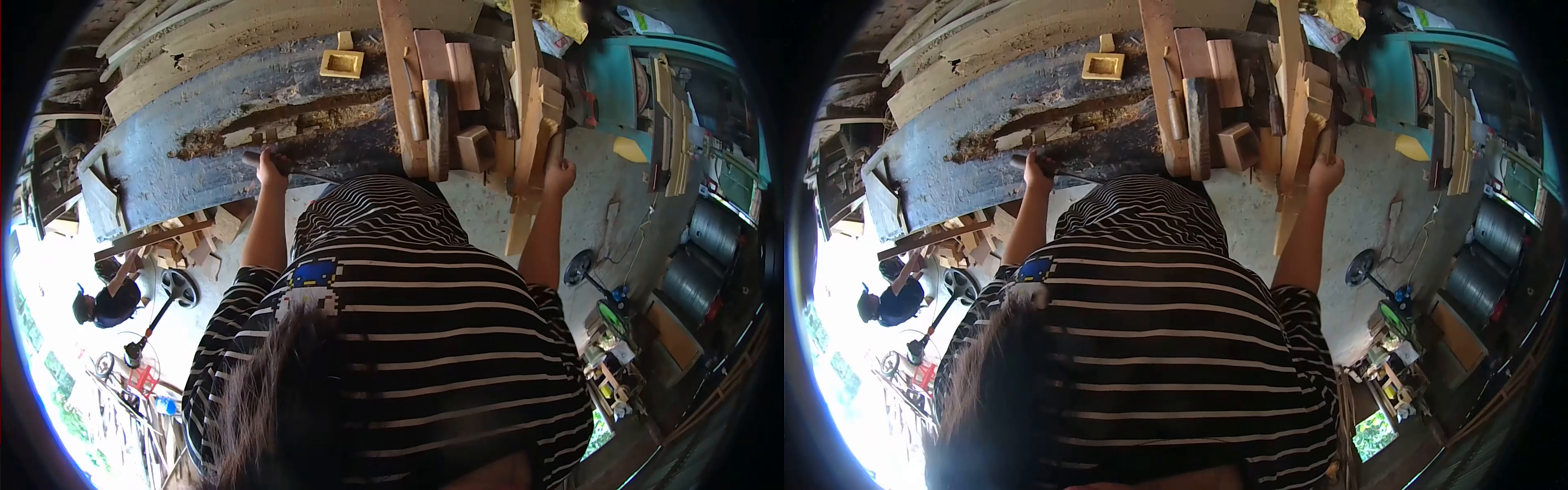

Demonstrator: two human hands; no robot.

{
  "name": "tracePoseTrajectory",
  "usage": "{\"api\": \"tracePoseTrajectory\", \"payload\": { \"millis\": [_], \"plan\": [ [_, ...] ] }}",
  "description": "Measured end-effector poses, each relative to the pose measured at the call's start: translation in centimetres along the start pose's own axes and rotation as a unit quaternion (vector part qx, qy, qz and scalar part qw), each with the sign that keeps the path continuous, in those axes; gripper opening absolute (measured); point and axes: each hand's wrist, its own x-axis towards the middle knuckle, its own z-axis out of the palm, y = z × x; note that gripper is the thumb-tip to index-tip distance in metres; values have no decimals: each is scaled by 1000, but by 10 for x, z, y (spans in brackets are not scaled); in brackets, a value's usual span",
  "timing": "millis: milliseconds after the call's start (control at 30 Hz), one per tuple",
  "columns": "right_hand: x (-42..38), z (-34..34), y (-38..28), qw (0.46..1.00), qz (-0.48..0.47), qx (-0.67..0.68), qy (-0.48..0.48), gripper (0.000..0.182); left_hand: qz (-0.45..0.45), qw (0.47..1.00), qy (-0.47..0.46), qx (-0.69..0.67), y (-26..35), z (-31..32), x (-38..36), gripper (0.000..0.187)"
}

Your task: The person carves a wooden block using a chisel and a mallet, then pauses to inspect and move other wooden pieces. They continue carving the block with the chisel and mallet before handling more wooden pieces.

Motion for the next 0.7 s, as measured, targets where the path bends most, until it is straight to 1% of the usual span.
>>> {"api": "tracePoseTrajectory", "payload": {
  "millis": [33, 67, 133, 167, 233, 267, 333, 367, 433, 467, 500, 533, 567, 600, 633, 667, 700],
  "plan": [
    [17, 1, 14, 997, 22, -55, -42, 35, 27, 999, 26, 1, -3, 2, -13, 22],
    [29, 4, 28, 998, 16, -52, -44, 35, 31, 999, 27, -5, -8, 1, -29, 22],
    [48, 24, 53, 983, 78, -90, -140, 48, 21, 997, -8, -74, -18, -6, -40, 23],
    [55, 35, 63, 983, 75, -84, -144, 48, 23, 996, -11, -85, -26, -10, -45, 26],
    [59, 47, 76, 977, 53, 39, -205, 53, 24, 995, 26, -97, -46, -11, -63, 23],
    [59, 52, 80, 975, 53, 43, -209, 53, 19, 994, 36, -106, -55, -11, -75, 23],
    [56, 51, 69, 986, -1, -19, -165, 57, 5, 995, 5, -99, -73, -21, -84, 20],
    [58, 45, 63, 986, -4, -12, -165, 57, 1, 995, 19, -98, -82, -24, -84, 19],
    [62, 32, 58, 974, -7, -16, -227, 67, -13, 994, -1, -112, -93, -28, -91, 20],
    [67, 30, 57, 973, -15, -12, -230, 67, -13, 993, -7, -117, -98, -24, -98, 22],
    [75, 31, 61, 963, 40, 35, -264, 64, -7, 992, -5, -125, -100, -21, -99, 22],
    [75, 22, 48, 946, 96, 78, -298, 61, 7, 991, -19, -130, -102, -20, -99, 25],
    [77, 12, 34, 942, 179, 74, -275, 53, 19, 990, -33, -134, -107, -23, -102, 27],
    [79, 7, 31, 942, 173, 74, -278, 53, 22, 989, -30, -140, -109, -18, -109, 27],
    [88, 8, 32, 924, 195, 84, -317, 47, 26, 988, -3, -152, -108, -8, -116, 29],
    [97, 10, 32, 904, 216, 96, -356, 41, 31, 986, 23, -164, -104, 3, -121, 32],
    [110, 22, 52, 846, 277, 152, -430, 32, 37, 979, 29, -196, -107, 3, -113, 32]
  ]
}}
